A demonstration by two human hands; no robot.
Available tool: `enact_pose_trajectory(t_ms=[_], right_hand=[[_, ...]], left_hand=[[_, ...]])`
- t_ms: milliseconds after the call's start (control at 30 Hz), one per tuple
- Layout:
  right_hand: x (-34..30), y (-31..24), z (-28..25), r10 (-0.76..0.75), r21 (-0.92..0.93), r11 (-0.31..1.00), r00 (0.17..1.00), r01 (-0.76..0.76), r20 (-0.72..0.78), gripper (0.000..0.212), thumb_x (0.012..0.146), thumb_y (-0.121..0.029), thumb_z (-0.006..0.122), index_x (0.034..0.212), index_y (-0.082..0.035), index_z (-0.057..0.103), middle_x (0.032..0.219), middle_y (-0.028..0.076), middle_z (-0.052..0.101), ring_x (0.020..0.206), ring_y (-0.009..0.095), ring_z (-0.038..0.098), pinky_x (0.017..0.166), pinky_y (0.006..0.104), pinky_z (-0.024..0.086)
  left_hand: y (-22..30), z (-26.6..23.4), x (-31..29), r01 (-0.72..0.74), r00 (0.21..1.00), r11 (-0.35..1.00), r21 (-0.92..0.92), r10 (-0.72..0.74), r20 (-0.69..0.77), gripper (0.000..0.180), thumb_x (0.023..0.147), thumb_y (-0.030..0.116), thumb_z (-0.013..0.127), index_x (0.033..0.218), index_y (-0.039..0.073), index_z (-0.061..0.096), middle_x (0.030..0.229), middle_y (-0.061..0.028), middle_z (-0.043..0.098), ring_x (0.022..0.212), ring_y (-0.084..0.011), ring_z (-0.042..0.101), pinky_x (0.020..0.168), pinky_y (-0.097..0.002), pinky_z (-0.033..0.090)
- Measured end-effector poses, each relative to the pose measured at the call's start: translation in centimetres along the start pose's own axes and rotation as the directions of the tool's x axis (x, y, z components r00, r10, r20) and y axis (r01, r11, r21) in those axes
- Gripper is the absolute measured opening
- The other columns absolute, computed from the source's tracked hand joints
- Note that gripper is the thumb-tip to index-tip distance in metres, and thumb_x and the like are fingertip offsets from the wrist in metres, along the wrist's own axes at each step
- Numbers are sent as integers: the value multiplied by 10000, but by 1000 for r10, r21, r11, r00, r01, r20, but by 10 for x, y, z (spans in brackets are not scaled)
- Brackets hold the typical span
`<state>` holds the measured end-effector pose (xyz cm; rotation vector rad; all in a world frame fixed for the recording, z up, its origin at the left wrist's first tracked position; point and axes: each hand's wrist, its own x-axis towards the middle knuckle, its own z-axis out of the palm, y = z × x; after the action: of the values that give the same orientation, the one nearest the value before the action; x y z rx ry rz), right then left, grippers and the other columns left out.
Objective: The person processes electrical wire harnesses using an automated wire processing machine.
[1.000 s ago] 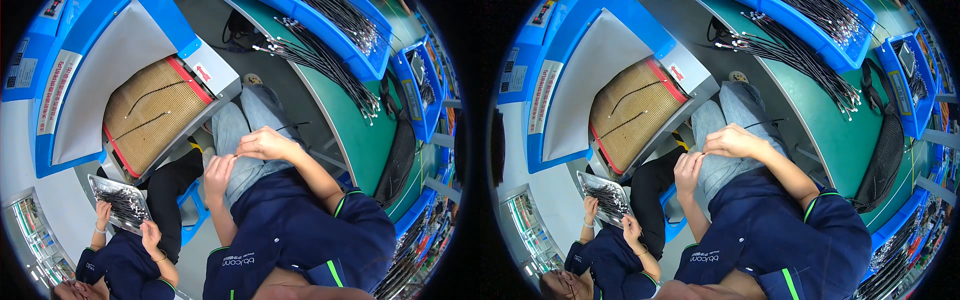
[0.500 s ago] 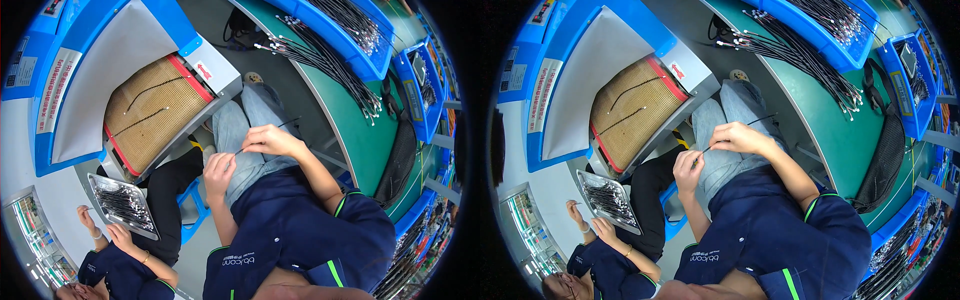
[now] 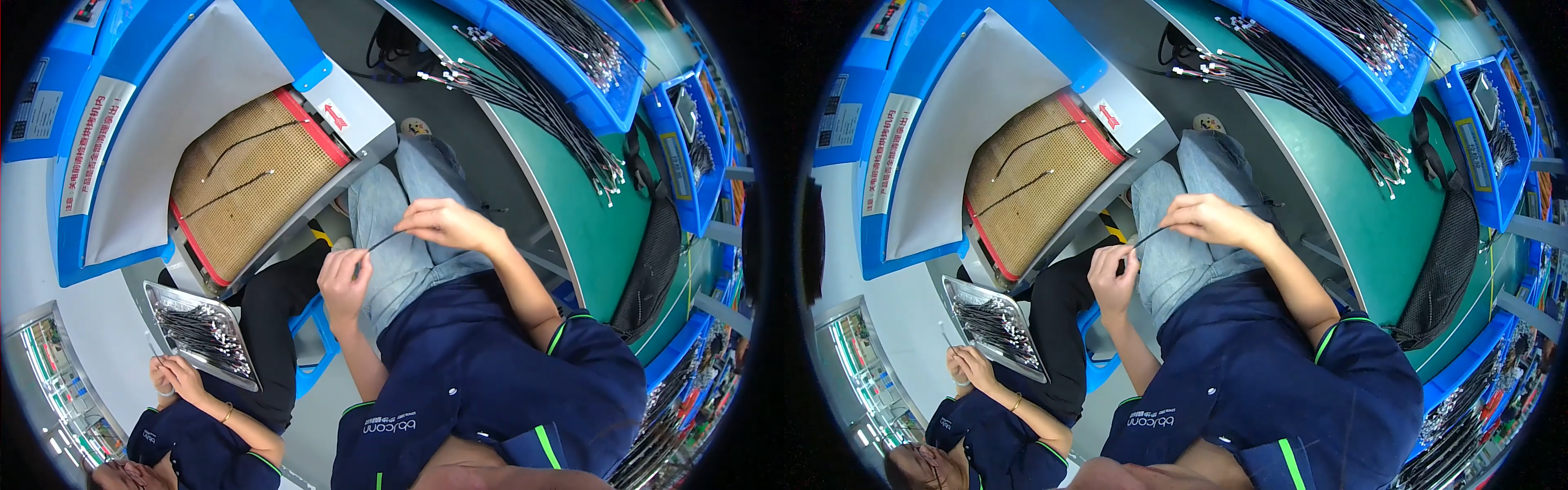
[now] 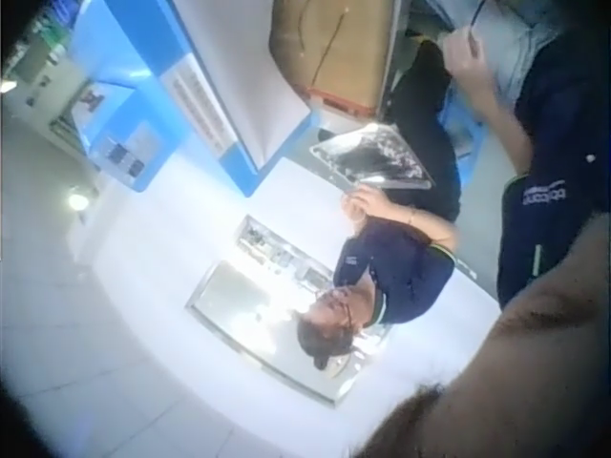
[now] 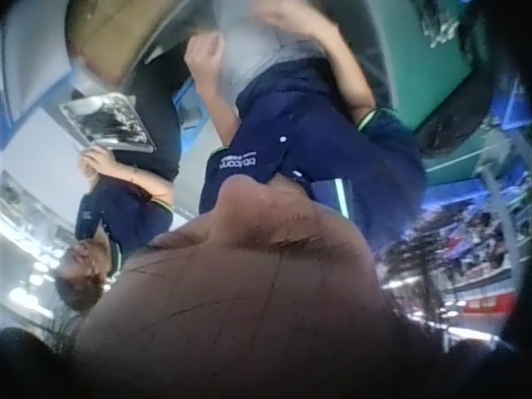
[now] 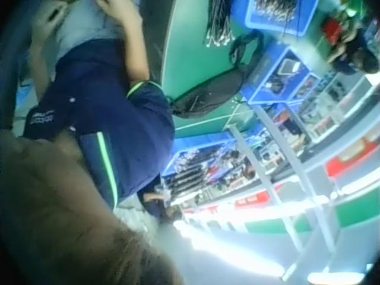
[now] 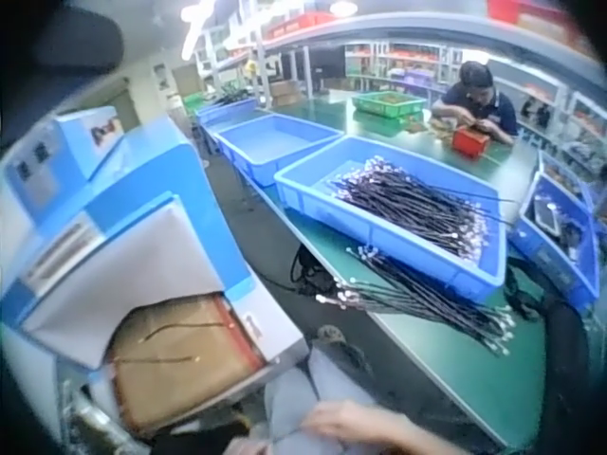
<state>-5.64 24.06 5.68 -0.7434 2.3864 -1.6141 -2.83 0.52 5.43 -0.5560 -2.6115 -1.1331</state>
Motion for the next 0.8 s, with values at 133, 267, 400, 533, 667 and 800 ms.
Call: enact_pose_trajectory(t_ms=[133, 267, 400, 533, 667, 800], right_hand=[[-2, 0, -15, 113, -60, 991, 993, -116, -43, 216, 795, -56, 681, 1010, -62, 687, 878, 67, 619, 766, 210, 620, 683, 312, 508], [0, -3, -11, 59, -133, 988, 992, -74, -114, 198, 788, -76, 689, 986, -67, 692, 829, 66, 626, 742, 213, 617, 659, 318, 502], [9, -8, -1, 9, -189, 981, 985, -41, -170, 149, 779, -102, 700, 922, -64, 688, 769, 72, 636, 716, 230, 621, 641, 330, 497], [14, -17, 12, 38, -185, 981, 990, -64, -139, 123, 776, -110, 695, 878, -48, 664, 766, 82, 635, 717, 256, 623, 637, 345, 495], [16, -18, 20, 17, -220, 975, 995, -38, -97, 119, 777, -110, 676, 873, -52, 640, 784, 81, 624, 718, 274, 614, 644, 357, 495], [15, -14, 14, 35, -323, 944, 996, -61, -87, 95, 777, -124, 675, 847, -72, 637, 784, 61, 625, 759, 257, 603, 679, 353, 493]], left_hand=[[-11, -10, -10, 172, 984, 984, -49, -174, -25, 128, 709, -32, 695, 809, 19, 632, 781, -93, 629, 694, -240, 595, 615, -314, 483], [-19, 8, -18, 499, 817, 735, -459, -576, -32, 233, 804, -26, 669, 1027, 1, 610, 833, -74, 648, 777, -127, 614, 688, -248, 505], [-26, 24, -23, 574, 763, 577, -581, -635, 123, 360, 847, -25, 628, 1190, -6, 519, 943, -74, 638, 856, -105, 603, 788, -227, 491], [2, 48, -19, 512, 737, 285, -810, -631, 244, 326, 877, 22, 612, 1188, -25, 528, 980, -79, 635, 847, -100, 597, 781, -227, 489], [10, 61, -23, 393, 689, 18, -919, -667, 282, 246, 917, 92, 593, 1133, -21, 564, 949, -85, 639, 809, -105, 597, 732, -234, 500], [0, 64, -29, 390, 620, 30, -920, -747, 238, 196, 934, 131, 577, 1079, 0, 592, 913, -67, 632, 792, -105, 595, 717, -231, 506]])
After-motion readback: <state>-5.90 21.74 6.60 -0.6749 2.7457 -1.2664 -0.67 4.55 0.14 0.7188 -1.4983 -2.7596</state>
